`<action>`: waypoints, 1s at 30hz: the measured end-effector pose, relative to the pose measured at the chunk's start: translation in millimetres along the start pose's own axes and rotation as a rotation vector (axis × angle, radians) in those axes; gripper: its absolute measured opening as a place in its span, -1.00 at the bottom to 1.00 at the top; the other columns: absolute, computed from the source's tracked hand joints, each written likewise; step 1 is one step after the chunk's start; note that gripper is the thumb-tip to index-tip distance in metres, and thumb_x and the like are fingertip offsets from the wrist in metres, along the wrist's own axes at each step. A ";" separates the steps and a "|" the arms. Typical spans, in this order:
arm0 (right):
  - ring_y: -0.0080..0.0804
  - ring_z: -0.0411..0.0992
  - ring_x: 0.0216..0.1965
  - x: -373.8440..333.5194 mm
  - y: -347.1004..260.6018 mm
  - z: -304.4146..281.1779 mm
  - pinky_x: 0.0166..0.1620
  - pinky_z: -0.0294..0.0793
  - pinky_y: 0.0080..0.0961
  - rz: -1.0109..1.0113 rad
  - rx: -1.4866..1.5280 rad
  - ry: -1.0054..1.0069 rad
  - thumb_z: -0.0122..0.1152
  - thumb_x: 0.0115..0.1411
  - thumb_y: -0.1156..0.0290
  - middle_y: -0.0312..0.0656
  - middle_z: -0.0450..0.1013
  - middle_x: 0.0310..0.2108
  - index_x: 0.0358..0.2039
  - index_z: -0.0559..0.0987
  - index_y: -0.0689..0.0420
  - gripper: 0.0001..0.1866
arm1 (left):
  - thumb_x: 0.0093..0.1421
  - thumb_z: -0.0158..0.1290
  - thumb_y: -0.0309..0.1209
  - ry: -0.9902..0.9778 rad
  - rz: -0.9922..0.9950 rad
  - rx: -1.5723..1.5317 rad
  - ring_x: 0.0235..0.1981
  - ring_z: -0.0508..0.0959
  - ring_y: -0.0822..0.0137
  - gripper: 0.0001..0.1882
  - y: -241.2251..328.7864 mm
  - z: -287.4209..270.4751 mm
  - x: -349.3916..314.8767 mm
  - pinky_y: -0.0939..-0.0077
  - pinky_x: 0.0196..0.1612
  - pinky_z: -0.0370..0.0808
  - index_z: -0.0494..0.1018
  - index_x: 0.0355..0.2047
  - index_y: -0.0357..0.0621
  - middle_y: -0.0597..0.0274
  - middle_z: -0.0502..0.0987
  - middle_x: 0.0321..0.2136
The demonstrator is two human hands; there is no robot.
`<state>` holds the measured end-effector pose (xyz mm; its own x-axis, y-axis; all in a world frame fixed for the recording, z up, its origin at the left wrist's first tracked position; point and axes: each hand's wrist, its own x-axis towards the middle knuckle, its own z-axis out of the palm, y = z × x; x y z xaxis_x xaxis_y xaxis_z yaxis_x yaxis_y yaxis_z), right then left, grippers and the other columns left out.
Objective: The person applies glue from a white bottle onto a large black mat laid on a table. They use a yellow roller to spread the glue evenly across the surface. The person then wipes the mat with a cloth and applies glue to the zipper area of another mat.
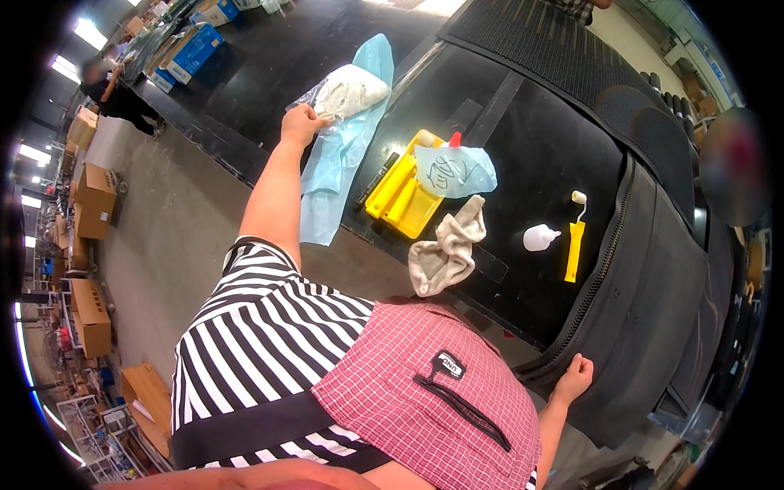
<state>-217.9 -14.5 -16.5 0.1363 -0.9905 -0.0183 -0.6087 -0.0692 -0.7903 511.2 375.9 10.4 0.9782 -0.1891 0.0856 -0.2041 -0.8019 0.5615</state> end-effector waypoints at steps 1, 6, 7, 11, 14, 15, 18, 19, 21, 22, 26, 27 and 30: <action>-0.64 0.17 -0.50 -0.1 0.0 -0.1 -0.40 0.22 -0.58 -0.002 -0.001 0.000 0.19 0.35 0.37 -0.44 0.29 -0.56 -0.50 0.45 0.19 -0.72 | -0.17 0.51 -0.19 -0.014 -0.007 -0.017 -0.44 0.60 0.17 -0.57 0.6 -1.7 -1.1 0.29 -0.27 0.52 0.46 -0.58 -0.14 0.14 0.61 -0.52; -0.64 0.18 -0.49 1.3 1.1 0.1 -0.40 0.23 -0.58 -0.010 0.008 0.003 0.20 0.35 0.37 -0.43 0.29 -0.56 -0.50 0.45 0.19 -0.72 | -0.18 0.53 -0.19 -0.010 -0.014 -0.067 -0.48 0.57 0.23 -0.56 4.1 -7.8 -1.8 0.30 -0.31 0.49 0.47 -0.60 -0.15 0.16 0.59 -0.55; -0.64 0.17 -0.50 1.6 0.4 0.2 -0.40 0.22 -0.58 -0.012 0.002 0.001 0.20 0.35 0.37 -0.44 0.29 -0.56 -0.51 0.45 0.19 -0.72 | -0.18 0.53 -0.18 -0.006 -0.015 -0.080 -0.49 0.56 0.23 -0.56 4.8 -8.5 -1.7 0.30 -0.32 0.49 0.48 -0.60 -0.15 0.16 0.58 -0.56; -0.66 0.16 -0.51 2.2 -0.9 -0.8 -0.42 0.20 -0.59 -0.001 0.003 -0.009 0.19 0.35 0.37 -0.45 0.28 -0.57 -0.51 0.45 0.19 -0.71 | -0.17 0.52 -0.18 0.059 0.068 -0.138 -0.55 0.52 0.23 -0.56 -4.4 -4.2 5.0 0.30 -0.36 0.48 0.49 -0.62 -0.18 0.16 0.56 -0.59; -0.67 0.14 -0.52 1.3 -2.2 -2.0 -0.44 0.18 -0.59 0.004 0.019 -0.016 0.19 0.36 0.36 -0.46 0.27 -0.58 -0.52 0.44 0.18 -0.70 | -0.12 0.51 -0.19 0.083 0.081 -0.203 -0.59 0.48 0.31 -0.58 -6.3 -6.2 4.7 0.37 -0.41 0.44 0.50 -0.60 -0.19 0.22 0.53 -0.62; -0.67 0.14 -0.52 0.1 -3.4 -1.9 -0.44 0.17 -0.60 0.004 0.024 -0.020 0.19 0.36 0.36 -0.46 0.26 -0.58 -0.52 0.44 0.17 -0.70 | -0.08 0.49 -0.20 0.088 0.063 -0.217 -0.59 0.45 0.37 -0.60 -3.5 -11.5 1.1 0.42 -0.44 0.41 0.50 -0.58 -0.18 0.26 0.51 -0.63; -0.68 0.13 -0.54 -2.4 -7.2 -0.6 -0.46 0.14 -0.60 -0.012 0.036 -0.011 0.19 0.36 0.36 -0.47 0.24 -0.59 -0.52 0.44 0.17 -0.70 | 0.03 0.45 -0.26 0.040 -0.066 -0.557 -0.62 0.38 0.49 -0.66 -11.7 -14.8 0.2 0.53 -0.50 0.33 0.50 -0.52 -0.14 0.36 0.47 -0.64; -0.69 0.12 -0.54 -2.8 -7.8 0.2 -0.46 0.13 -0.60 -0.018 0.040 -0.011 0.19 0.36 0.36 -0.48 0.24 -0.60 -0.53 0.44 0.16 -0.69 | 0.06 0.44 -0.28 0.013 -0.121 -0.718 -0.63 0.36 0.51 -0.68 -14.9 -14.7 0.5 0.56 -0.52 0.30 0.49 -0.51 -0.12 0.39 0.46 -0.64; -0.69 0.12 -0.55 -4.0 -9.9 0.6 -0.47 0.12 -0.61 -0.031 0.044 -0.010 0.19 0.36 0.36 -0.48 0.23 -0.60 -0.53 0.43 0.16 -0.69 | 0.12 0.40 -0.34 0.000 -0.169 -0.861 -0.64 0.34 0.55 -0.73 -19.2 -12.1 1.0 0.62 -0.55 0.27 0.48 -0.46 -0.08 0.42 0.43 -0.63; -0.69 0.11 -0.55 -4.3 -11.7 0.4 -0.47 0.11 -0.61 -0.025 0.039 -0.014 0.19 0.36 0.36 -0.48 0.23 -0.61 -0.53 0.43 0.16 -0.69 | 0.11 0.40 -0.35 -0.004 -0.201 -0.914 -0.63 0.36 0.54 -0.73 -20.3 -9.6 1.8 0.62 -0.55 0.28 0.48 -0.46 -0.09 0.41 0.44 -0.63; -0.69 0.11 -0.55 -4.9 -14.4 0.0 -0.48 0.11 -0.61 -0.013 0.041 -0.026 0.19 0.35 0.37 -0.48 0.23 -0.61 -0.54 0.44 0.15 -0.70 | 0.12 0.38 -0.42 0.040 -0.267 -0.853 -0.60 0.44 0.48 -0.77 -14.1 4.7 6.1 0.58 -0.50 0.42 0.48 -0.44 -0.11 0.35 0.47 -0.58; -0.69 0.12 -0.56 -4.1 -13.4 -1.7 -0.48 0.11 -0.61 -0.013 0.047 -0.028 0.20 0.35 0.37 -0.48 0.23 -0.61 -0.54 0.44 0.15 -0.70 | 0.11 0.38 -0.44 0.063 -0.260 -0.820 -0.58 0.48 0.45 -0.77 -11.3 8.6 7.0 0.56 -0.49 0.45 0.48 -0.44 -0.14 0.33 0.49 -0.57; -0.69 0.13 -0.56 -0.7 -1.1 -0.6 -0.47 0.13 -0.62 -0.064 0.059 0.001 0.21 0.34 0.38 -0.47 0.24 -0.61 -0.54 0.44 0.16 -0.70 | 0.09 0.34 -0.55 0.165 -0.258 -0.770 -0.48 0.59 0.37 -0.83 0.8 18.9 5.5 0.49 -0.40 0.55 0.53 -0.38 -0.26 0.23 0.58 -0.51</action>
<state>-217.8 -13.9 -15.2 0.1727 -0.9844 0.0338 -0.5518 -0.1251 -0.8246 515.8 363.5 -4.2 0.9960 0.0814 -0.0374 0.0519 -0.1843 0.9815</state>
